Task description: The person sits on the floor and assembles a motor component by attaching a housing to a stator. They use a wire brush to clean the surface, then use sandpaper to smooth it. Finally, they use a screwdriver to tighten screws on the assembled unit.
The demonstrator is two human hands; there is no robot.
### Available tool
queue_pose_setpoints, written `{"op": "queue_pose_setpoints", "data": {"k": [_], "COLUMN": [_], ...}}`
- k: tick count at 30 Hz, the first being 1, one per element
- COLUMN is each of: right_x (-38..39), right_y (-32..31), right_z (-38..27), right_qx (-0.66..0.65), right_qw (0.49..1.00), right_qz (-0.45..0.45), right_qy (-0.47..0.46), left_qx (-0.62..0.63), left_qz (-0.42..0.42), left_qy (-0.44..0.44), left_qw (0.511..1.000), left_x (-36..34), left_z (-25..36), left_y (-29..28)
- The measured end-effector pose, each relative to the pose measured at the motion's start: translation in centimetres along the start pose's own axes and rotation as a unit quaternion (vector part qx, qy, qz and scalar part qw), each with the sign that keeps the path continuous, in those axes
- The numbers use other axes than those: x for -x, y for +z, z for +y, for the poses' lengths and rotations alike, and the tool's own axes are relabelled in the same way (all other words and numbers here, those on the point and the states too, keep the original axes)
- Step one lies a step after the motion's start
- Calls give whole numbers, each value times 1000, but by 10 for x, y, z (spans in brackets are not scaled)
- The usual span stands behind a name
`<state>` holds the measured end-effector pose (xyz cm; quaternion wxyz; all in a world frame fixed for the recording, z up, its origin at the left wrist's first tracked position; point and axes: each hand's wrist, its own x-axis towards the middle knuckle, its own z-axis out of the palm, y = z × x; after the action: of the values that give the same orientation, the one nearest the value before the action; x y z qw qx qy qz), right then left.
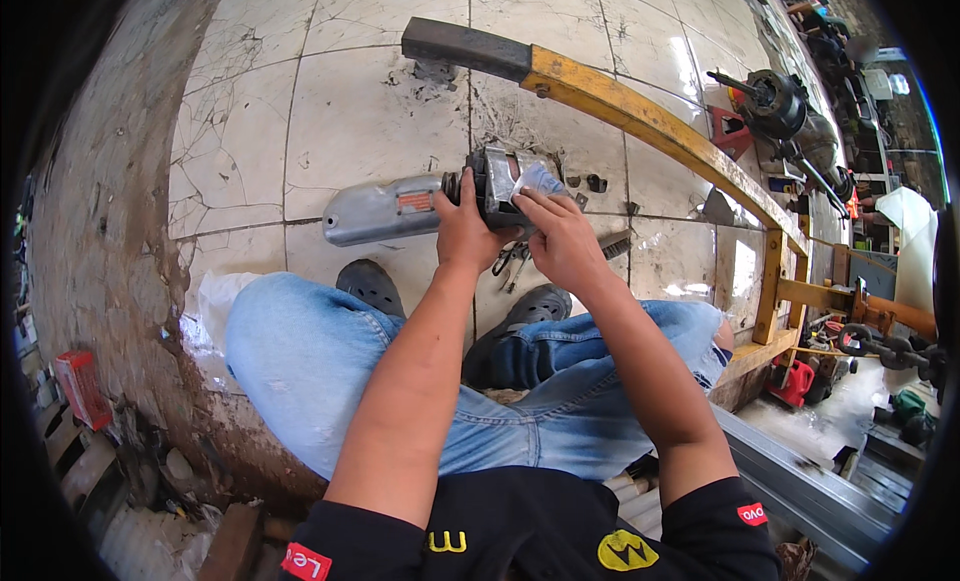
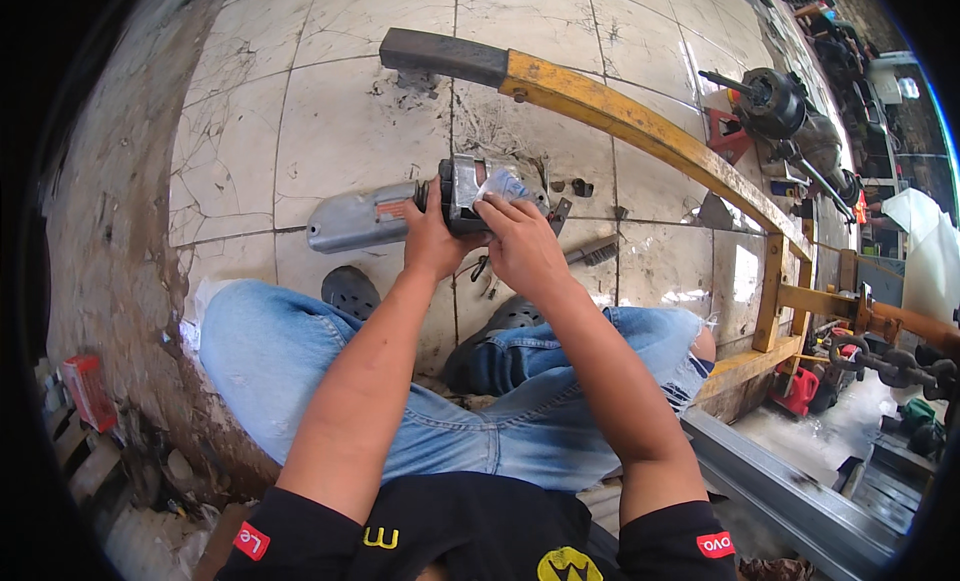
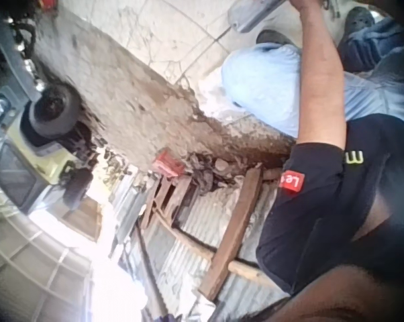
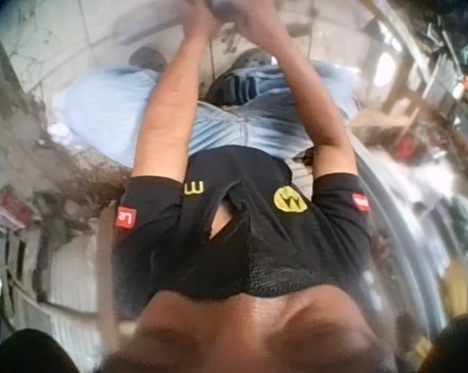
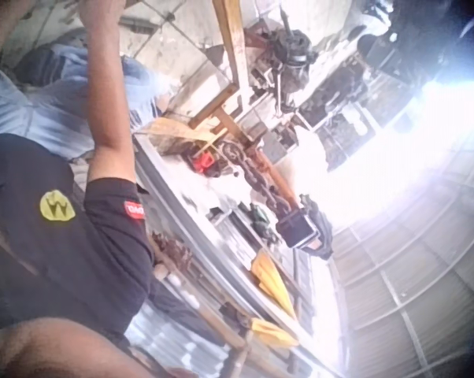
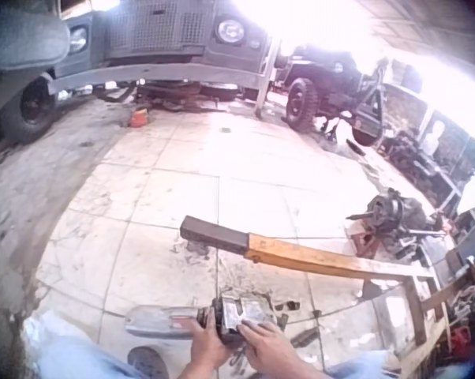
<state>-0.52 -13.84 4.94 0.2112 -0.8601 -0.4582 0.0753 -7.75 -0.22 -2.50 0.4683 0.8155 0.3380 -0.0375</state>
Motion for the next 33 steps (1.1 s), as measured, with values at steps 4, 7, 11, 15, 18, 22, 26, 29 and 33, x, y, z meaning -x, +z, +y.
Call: {"op": "queue_pose_setpoints", "data": {"k": [4,7,11,15,18,22,26,29,33], "right_x": [0,-6,-39,-39,-23,-50,-84,-72,-50], "right_y": [-4,-7,6,5,-12,-9,4,-7,-22], "right_z": [-1,-1,11,10,9,11,31,19,14], "right_qx": [46,102,91,36,40,90,87,58,34], "right_qw": [996,984,977,971,966,955,948,947,948], "right_qz": [-76,-145,-192,-232,-255,-284,-305,-315,-311], "right_qy": [-3,2,17,36,3,10,16,-4,-47], "left_qx": [-8,-4,-4,1,21,27,26,23,12], "left_qz": [8,11,13,6,21,6,-9,-2,14], "left_qy": [0,3,3,-16,17,-9,-21,-20,-9], "left_qw": [1000,1000,1000,1000,999,1000,999,1000,1000], "left_x": [1,2,3,5,4,6,8,7,7], "left_z": [0,0,3,4,2,5,10,9,3], "left_y": [1,1,1,-4,-1,-2,-6,-8,-3]}}
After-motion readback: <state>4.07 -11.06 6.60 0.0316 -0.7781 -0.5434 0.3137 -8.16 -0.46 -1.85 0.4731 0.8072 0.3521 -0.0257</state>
